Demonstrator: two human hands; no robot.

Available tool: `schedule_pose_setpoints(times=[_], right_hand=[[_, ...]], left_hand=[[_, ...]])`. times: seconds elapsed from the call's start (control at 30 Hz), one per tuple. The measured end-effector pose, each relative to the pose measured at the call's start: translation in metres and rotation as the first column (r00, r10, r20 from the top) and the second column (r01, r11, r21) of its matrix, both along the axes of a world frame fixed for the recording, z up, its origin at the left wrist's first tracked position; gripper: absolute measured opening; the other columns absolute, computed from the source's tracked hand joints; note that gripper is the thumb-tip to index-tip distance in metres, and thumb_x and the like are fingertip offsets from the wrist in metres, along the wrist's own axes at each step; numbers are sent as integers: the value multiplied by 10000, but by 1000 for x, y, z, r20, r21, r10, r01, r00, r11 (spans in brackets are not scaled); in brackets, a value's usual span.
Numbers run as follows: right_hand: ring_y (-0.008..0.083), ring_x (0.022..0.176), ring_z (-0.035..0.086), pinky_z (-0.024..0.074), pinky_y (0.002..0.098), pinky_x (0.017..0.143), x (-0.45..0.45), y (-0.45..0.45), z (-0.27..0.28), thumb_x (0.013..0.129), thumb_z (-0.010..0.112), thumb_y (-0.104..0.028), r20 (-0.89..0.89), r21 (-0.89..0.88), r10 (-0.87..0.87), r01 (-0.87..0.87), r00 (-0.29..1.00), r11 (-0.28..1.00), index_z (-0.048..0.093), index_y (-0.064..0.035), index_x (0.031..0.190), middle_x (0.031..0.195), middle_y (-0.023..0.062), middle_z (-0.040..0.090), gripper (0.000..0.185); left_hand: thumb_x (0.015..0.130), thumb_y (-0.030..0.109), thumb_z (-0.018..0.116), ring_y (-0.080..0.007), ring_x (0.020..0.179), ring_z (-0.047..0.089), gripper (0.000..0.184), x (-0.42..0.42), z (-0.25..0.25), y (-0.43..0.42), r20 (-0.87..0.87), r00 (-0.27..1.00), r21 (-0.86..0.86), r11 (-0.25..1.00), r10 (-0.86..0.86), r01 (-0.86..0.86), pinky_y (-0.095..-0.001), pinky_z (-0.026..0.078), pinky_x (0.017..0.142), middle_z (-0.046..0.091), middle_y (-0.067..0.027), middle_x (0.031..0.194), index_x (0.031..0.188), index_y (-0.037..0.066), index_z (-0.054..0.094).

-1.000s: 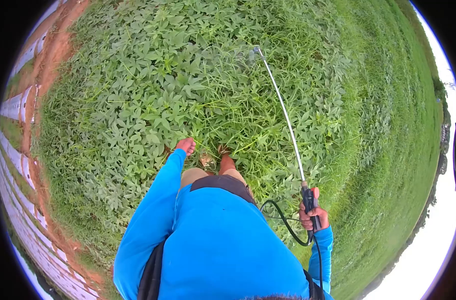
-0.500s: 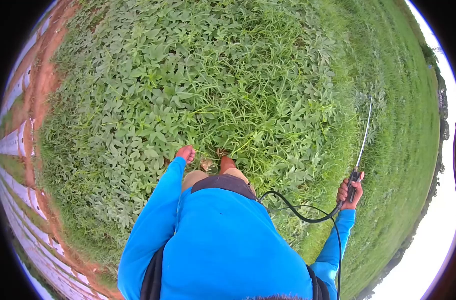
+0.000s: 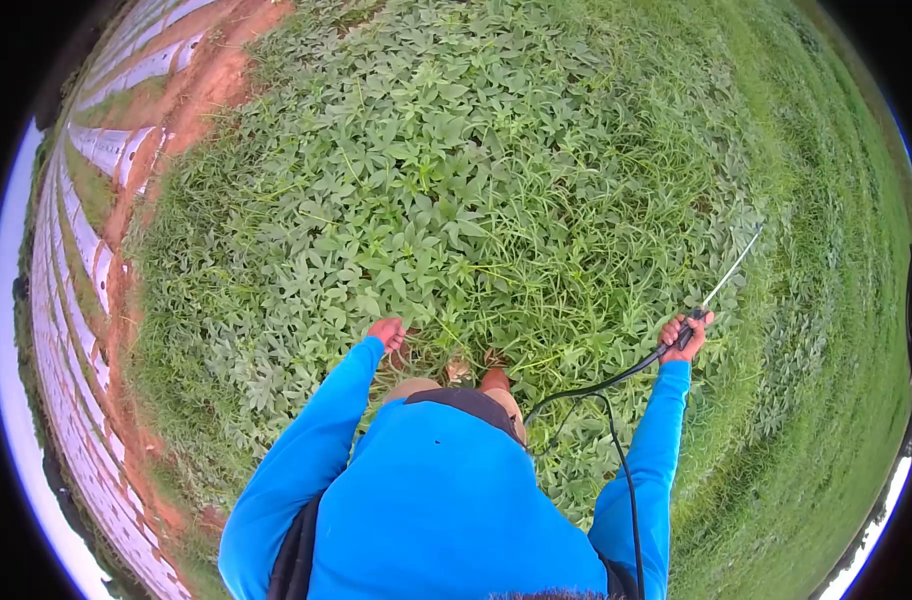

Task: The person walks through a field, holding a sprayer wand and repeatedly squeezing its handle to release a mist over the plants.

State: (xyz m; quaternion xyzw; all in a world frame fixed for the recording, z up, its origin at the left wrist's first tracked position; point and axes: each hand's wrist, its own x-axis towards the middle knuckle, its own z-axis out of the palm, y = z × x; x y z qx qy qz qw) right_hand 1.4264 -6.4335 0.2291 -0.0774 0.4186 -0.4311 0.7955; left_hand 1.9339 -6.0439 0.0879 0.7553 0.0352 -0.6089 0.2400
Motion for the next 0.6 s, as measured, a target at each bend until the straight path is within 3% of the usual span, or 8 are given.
schedule_pose_setpoints(times=[0.13,0.2,0.33,0.6], right_hand=[[139,446,407,342,261,364,106,-3,-7,740,570,-255,180,18,300,-308,937,951,490,-61,823,609,27,431,226],[138,444,413,344,264,354,159,2,-9,741,560,-255,322,10,434,-461,841,887,490,-58,857,615,30,432,239],[134,422,409,345,262,336,269,17,-1,735,539,-224,438,41,629,-712,643,701,480,-66,855,621,31,436,207],[97,432,388,314,242,348,485,62,22,724,547,-245,456,-186,856,-914,245,361,469,-94,809,606,-11,406,190]], left_hand=[[908,399,452,-143,540,484,375,0,18,12,9,992,-8,992,126,-125,-296,411,478,553,-37,705,816,55,570],[913,393,450,-143,535,481,372,-4,20,21,38,991,-19,991,130,-129,-294,408,473,553,-38,703,815,55,570],[918,390,445,-140,522,477,375,-14,10,58,40,990,-90,987,134,-130,-286,408,466,558,-42,695,807,55,573],[840,393,487,-155,539,502,372,-25,36,115,89,966,37,968,243,-247,-302,415,466,573,-59,713,805,37,589]])
